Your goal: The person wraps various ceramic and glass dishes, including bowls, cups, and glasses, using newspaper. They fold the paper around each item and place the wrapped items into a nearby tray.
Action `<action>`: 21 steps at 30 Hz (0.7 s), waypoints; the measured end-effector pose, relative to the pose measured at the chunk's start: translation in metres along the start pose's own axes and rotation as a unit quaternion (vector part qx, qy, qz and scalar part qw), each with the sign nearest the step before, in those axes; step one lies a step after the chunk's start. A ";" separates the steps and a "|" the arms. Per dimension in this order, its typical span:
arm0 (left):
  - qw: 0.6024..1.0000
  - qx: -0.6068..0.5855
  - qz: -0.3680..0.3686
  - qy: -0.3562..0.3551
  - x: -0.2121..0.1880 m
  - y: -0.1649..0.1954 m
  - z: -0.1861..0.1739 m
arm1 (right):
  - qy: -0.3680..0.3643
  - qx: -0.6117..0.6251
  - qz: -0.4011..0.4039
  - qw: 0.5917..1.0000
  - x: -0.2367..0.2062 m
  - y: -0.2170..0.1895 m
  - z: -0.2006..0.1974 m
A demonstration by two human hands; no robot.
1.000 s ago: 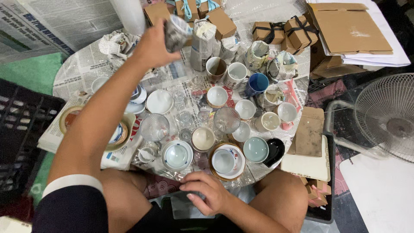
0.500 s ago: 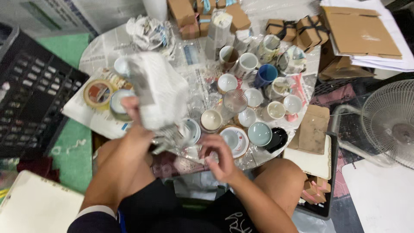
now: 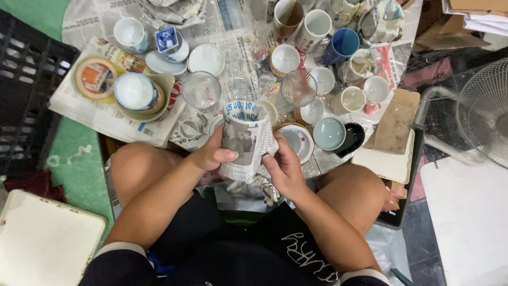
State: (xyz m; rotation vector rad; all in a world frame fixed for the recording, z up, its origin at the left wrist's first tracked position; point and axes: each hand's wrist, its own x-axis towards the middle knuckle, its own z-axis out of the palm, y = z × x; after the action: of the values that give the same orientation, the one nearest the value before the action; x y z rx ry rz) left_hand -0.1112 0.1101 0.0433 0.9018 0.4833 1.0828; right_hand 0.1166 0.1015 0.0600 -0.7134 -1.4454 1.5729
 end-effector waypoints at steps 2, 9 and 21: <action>0.999 0.028 0.017 0.014 0.001 0.006 0.002 | 0.019 -0.121 -0.085 0.989 -0.004 0.003 -0.004; 0.967 0.183 0.118 0.131 0.012 0.016 0.008 | 0.130 -0.081 -0.119 0.981 -0.017 0.021 -0.008; 0.965 -0.129 0.153 0.169 0.009 -0.001 0.021 | 0.011 -0.081 0.006 0.997 0.002 -0.005 0.008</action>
State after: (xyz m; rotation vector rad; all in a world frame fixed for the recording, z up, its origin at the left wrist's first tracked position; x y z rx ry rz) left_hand -0.0912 0.1102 0.0548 0.5715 0.4768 1.5579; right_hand 0.1100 0.0996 0.0661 -0.8315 -1.5676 1.4651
